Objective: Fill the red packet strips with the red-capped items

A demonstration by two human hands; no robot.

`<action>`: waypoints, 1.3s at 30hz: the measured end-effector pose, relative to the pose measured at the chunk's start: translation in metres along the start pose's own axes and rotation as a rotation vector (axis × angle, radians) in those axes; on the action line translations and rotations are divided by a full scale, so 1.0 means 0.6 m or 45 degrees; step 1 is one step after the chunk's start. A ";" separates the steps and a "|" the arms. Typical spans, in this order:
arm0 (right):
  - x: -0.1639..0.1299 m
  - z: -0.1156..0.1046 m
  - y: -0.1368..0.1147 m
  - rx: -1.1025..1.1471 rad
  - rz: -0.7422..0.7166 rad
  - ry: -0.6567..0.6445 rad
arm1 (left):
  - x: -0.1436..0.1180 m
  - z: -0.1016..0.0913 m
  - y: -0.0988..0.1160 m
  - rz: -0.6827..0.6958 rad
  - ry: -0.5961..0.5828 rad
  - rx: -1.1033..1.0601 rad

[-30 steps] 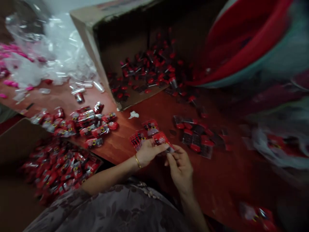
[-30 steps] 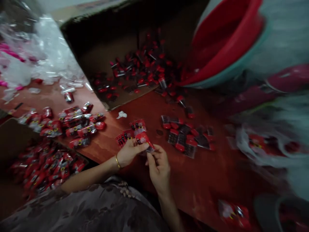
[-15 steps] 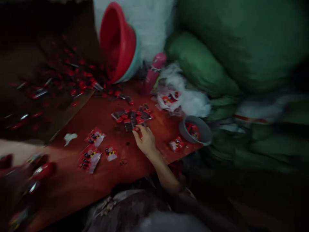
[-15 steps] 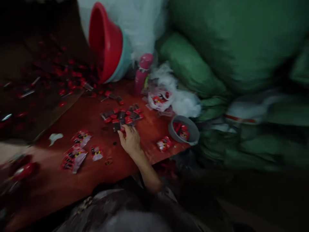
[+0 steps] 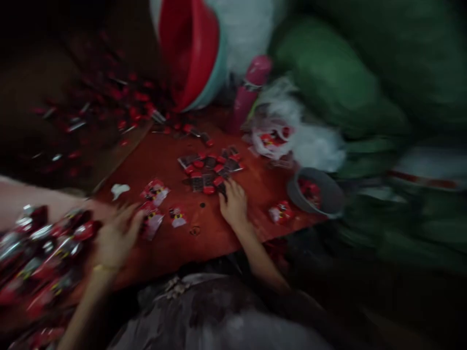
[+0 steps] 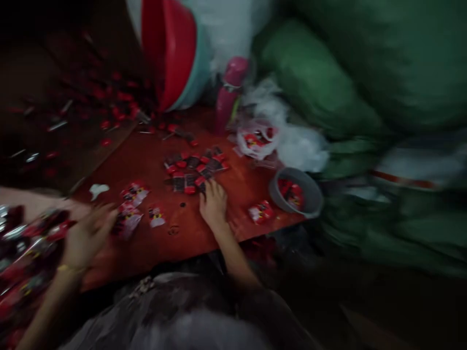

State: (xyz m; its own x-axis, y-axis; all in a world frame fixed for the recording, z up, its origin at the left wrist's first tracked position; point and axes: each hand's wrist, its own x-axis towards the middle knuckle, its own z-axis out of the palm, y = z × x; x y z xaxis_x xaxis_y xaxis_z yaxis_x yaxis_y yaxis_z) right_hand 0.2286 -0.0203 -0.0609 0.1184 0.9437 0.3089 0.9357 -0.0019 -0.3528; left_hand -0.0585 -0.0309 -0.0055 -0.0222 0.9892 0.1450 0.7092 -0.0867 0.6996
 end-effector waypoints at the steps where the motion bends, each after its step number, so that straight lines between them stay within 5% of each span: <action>1: 0.000 0.005 0.007 0.013 -0.025 0.056 | -0.007 0.002 -0.006 0.021 -0.013 0.160; 6: -0.002 0.023 0.010 0.025 -0.086 0.156 | -0.009 0.038 -0.013 0.074 -0.151 0.713; 12: -0.003 0.019 0.009 0.013 -0.082 0.162 | -0.015 0.029 -0.019 0.061 -0.079 0.682; 16: -0.002 0.021 0.010 0.020 -0.076 0.175 | 0.029 0.030 -0.010 0.085 -0.024 0.736; 21: -0.001 0.020 0.008 0.008 -0.072 0.183 | 0.078 0.059 -0.008 0.167 -0.152 0.822; 29: -0.003 0.019 0.010 0.043 -0.093 0.187 | 0.056 0.064 -0.003 0.222 -0.186 0.842; 35: 0.006 0.016 0.006 0.075 -0.058 0.181 | 0.073 0.013 -0.017 0.275 -0.131 0.701; 38: 0.003 -0.003 -0.010 0.068 0.009 0.084 | 0.086 -0.036 -0.032 0.045 0.045 0.739; 39: 0.004 -0.008 -0.013 0.058 0.032 0.035 | 0.094 -0.049 -0.036 -0.032 -0.029 0.705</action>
State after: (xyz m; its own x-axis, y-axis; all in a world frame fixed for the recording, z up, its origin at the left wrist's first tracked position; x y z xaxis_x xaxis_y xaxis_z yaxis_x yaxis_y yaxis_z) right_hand 0.2228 -0.0196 -0.0533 0.1511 0.9341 0.3235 0.9165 -0.0097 -0.4000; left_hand -0.0957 0.0230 0.0079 -0.0330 0.9930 0.1136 0.9733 0.0061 0.2294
